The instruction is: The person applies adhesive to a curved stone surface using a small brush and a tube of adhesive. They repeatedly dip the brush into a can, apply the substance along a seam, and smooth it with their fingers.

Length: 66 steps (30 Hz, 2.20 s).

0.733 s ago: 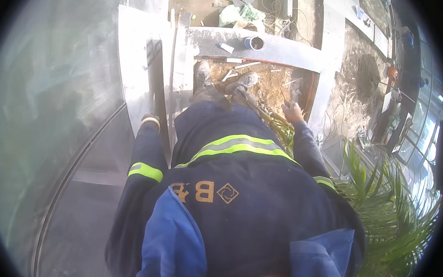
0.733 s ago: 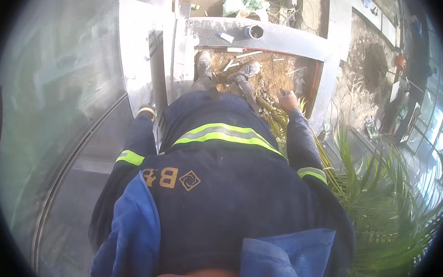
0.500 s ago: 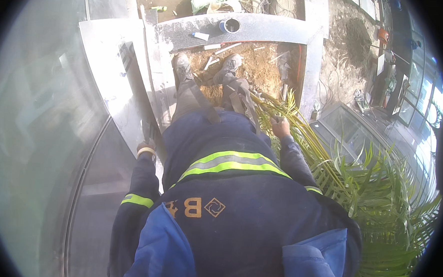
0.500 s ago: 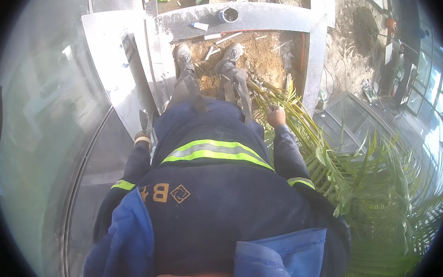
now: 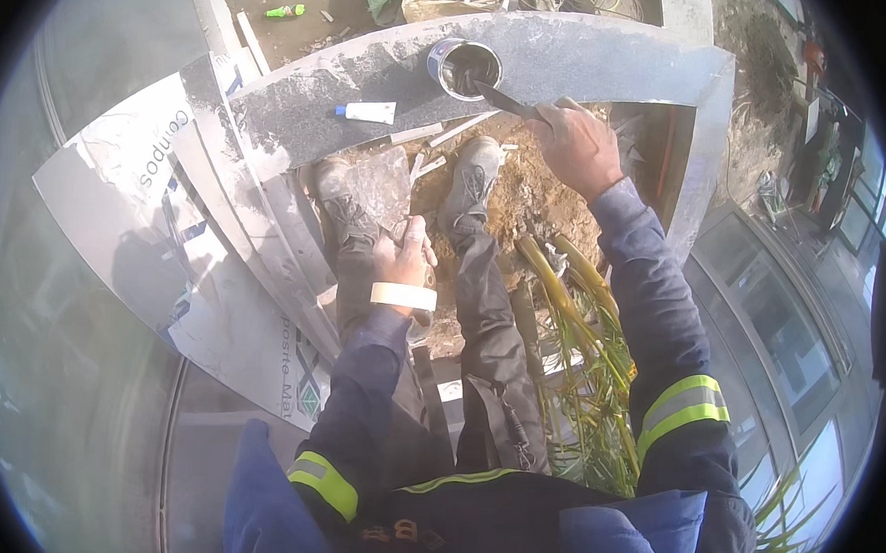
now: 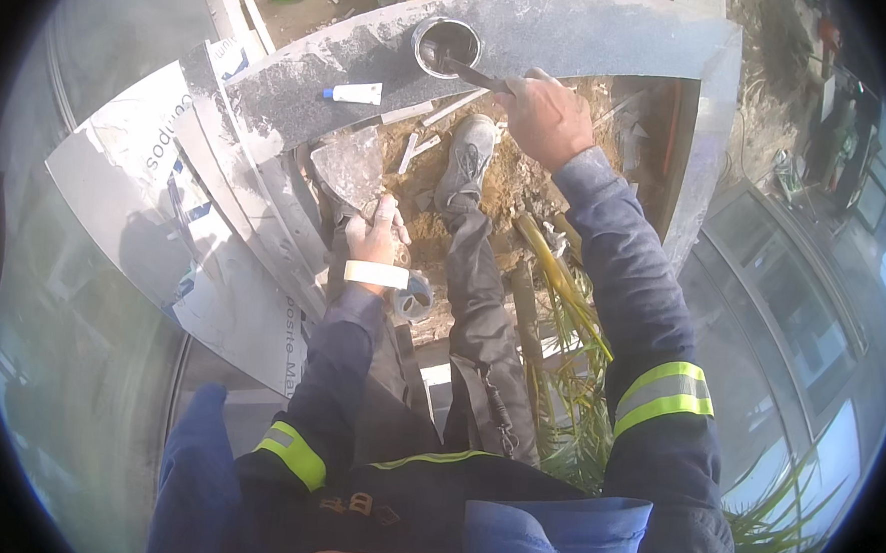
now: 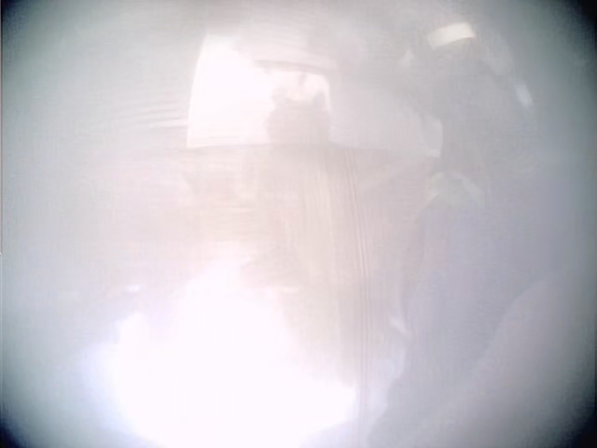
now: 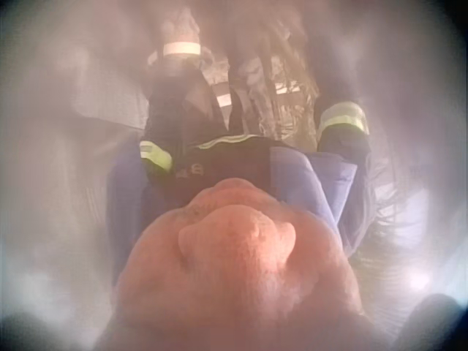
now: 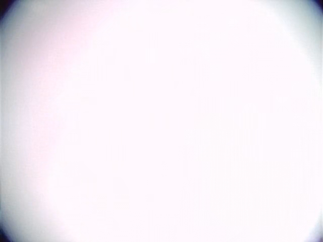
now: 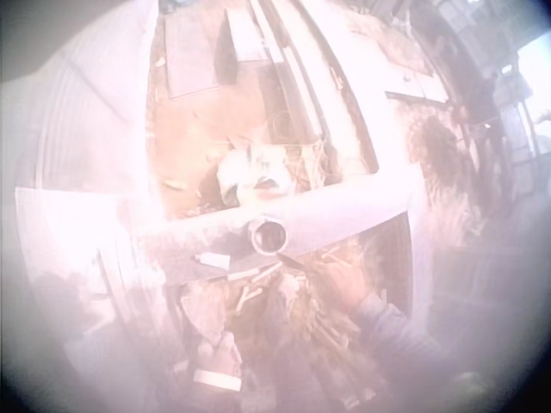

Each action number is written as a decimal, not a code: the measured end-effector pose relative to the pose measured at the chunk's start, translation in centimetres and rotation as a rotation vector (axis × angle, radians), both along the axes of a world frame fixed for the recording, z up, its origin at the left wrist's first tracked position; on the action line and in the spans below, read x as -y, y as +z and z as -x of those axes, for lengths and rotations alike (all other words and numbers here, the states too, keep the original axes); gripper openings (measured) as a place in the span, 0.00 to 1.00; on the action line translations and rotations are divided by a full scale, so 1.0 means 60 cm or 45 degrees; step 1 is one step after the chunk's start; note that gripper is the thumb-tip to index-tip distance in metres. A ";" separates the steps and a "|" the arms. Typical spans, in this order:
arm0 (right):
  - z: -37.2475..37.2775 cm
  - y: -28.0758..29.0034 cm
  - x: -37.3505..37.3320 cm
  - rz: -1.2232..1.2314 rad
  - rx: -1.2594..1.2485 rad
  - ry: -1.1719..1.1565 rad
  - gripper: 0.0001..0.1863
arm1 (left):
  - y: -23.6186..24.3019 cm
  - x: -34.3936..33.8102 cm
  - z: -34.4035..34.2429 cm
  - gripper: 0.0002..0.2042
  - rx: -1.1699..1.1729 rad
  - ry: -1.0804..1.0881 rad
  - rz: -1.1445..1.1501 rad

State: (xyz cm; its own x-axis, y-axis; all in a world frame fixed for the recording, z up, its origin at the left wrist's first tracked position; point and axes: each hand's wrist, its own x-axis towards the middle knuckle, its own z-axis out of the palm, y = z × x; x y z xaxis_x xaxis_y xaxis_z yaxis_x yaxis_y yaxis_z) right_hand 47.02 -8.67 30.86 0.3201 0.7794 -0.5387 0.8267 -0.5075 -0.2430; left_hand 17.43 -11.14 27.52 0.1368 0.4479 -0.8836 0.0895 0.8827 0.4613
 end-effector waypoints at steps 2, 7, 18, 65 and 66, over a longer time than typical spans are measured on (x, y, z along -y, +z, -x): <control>-0.029 -0.060 -0.044 0.070 0.074 0.145 0.14 | -0.069 0.037 -0.048 0.15 -0.004 -0.006 0.052; -0.041 -0.153 -0.100 0.038 0.214 0.490 0.14 | -0.143 0.045 -0.109 0.22 0.053 0.085 0.118; -0.033 -0.222 -0.121 0.195 0.041 0.712 0.14 | -0.182 0.019 -0.116 0.25 -0.026 0.077 0.177; -0.005 0.671 -0.139 -1.904 0.040 0.546 0.28 | 0.853 -0.521 -0.010 0.25 0.482 -1.447 -1.414; -0.006 0.684 -0.139 -1.874 0.075 0.569 0.27 | 0.862 -0.519 0.000 0.24 0.468 -1.435 -1.373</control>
